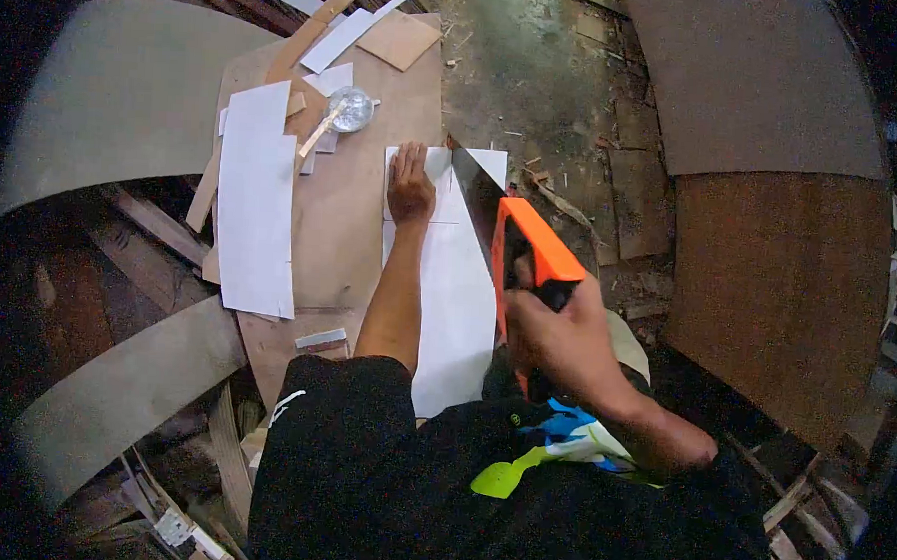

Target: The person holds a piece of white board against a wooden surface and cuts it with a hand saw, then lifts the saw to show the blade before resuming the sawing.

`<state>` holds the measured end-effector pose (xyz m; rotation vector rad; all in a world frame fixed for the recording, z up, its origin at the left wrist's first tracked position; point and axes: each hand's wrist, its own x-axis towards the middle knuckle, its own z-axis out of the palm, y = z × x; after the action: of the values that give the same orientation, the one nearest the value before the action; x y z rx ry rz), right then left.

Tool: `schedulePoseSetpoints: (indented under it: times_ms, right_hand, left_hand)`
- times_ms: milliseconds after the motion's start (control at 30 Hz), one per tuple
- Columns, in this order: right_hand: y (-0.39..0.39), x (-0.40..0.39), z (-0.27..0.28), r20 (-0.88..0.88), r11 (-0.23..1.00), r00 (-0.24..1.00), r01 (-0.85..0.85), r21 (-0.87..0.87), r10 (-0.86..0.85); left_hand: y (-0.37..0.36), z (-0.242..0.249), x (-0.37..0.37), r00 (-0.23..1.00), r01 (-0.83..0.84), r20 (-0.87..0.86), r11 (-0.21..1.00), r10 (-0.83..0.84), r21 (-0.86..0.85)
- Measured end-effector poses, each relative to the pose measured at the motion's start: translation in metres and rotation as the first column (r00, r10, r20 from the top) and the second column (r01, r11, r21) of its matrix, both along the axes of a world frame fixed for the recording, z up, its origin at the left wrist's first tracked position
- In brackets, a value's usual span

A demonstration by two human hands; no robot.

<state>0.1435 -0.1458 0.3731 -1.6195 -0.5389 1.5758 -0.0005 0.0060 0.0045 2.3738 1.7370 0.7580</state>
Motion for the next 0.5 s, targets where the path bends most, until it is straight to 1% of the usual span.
schedulePoseSetpoints:
  times_ms: [33,133,167,267,300,400,433,500]
  right_hand:
    - [-0.004,0.005,0.004,-0.009,1.0,1.0,-0.011,-0.02,0.011]
    - [-0.002,0.017,0.0,0.082,0.999,0.996,-0.025,-0.027,0.027]
    - [0.004,0.022,0.003,0.053,0.997,0.996,-0.071,-0.013,0.072]
    - [0.018,0.024,0.014,0.066,0.994,0.992,-0.108,0.011,0.107]
    - [0.022,0.027,0.01,0.096,0.989,0.985,-0.147,0.018,0.145]
    - [0.022,0.024,0.008,0.016,0.991,0.991,-0.13,0.022,0.13]
    - [0.019,0.019,0.009,0.063,0.995,0.994,-0.096,0.022,0.094]
    - [0.013,0.014,0.013,0.024,0.997,0.996,-0.081,0.001,0.081]
  left_hand:
    - [-0.001,-0.004,-0.001,1.0,-0.001,0.01,1.0,0.001,0.006]
    - [-0.001,-0.009,-0.003,1.0,0.006,0.003,1.0,-0.006,0.014]
    - [0.0,-0.008,-0.002,1.0,0.003,0.004,1.0,-0.003,0.013]
    - [-0.004,-0.005,-0.002,1.0,-0.007,0.012,1.0,0.007,-0.003]
    - [-0.005,-0.004,-0.002,1.0,-0.019,0.024,1.0,0.019,-0.015]
    - [-0.009,-0.004,-0.001,0.999,-0.035,0.033,0.999,0.036,-0.011]
    - [-0.008,-0.003,0.0,0.999,-0.036,0.03,0.999,0.036,-0.003]
    - [-0.008,-0.002,0.001,0.998,-0.052,-0.021,0.998,0.051,-0.02]
